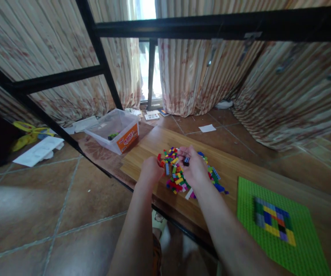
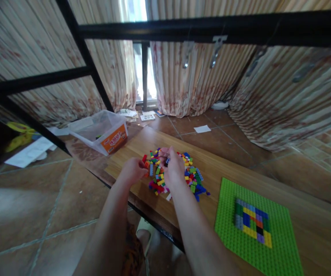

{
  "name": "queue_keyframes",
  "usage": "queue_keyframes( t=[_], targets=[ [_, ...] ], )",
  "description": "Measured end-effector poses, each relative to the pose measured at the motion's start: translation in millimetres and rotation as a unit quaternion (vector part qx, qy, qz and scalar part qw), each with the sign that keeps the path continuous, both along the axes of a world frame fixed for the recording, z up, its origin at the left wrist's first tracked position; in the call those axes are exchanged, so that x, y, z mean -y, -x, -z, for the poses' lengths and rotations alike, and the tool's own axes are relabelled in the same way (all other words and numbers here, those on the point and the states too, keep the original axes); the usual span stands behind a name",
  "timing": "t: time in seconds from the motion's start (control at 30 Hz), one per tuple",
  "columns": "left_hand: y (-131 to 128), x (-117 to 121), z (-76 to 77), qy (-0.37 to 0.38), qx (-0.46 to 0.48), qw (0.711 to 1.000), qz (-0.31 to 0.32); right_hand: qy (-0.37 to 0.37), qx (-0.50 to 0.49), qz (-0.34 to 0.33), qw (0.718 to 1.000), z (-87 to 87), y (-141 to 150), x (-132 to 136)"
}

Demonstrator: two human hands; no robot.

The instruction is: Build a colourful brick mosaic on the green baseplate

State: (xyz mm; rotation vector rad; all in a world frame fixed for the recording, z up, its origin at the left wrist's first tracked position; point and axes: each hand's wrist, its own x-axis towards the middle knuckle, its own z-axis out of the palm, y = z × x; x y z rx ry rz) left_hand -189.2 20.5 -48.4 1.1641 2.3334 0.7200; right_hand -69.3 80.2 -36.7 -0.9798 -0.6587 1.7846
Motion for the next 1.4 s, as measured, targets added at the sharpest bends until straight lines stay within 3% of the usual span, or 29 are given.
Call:
queue_keyframes(
  t=[0.3,0.57,0.73,0.93,1.03,1.2,1.3,1.4],
  targets=[
    [-3,-6,2.3,0.041,-0.053,0.998,-0.007,-0.089,0.060,-0.001,0.994,31.5,25,-12],
    [-4,-11,10.8,0.020,-0.070,0.997,0.012,-0.165,0.094,-0.041,0.981,47.2,19,-19],
    [2,-10,9.3,-0.073,0.060,0.995,0.030,-0.269,0.184,-0.052,0.944,42.3,5,-18],
    [0,-9,5.4,-0.188,0.265,0.941,0.096,-0.371,0.242,-0.118,0.889,35.4,-3,-13],
    [1,-6,1.9,-0.192,0.291,0.930,0.113,-0.359,0.232,-0.115,0.897,35.7,-2,-13],
    [8,-2,-0.5,-0.172,0.354,0.910,0.128,-0.273,0.194,-0.141,0.932,36.0,-3,-16],
    [11,-3,2.0,-0.158,0.275,0.944,0.091,-0.306,0.251,-0.137,0.908,36.2,-6,-19],
    [12,-6,5.2,-0.100,0.119,0.987,0.051,-0.384,0.367,-0.133,0.837,37.7,-8,-19]
  ],
)
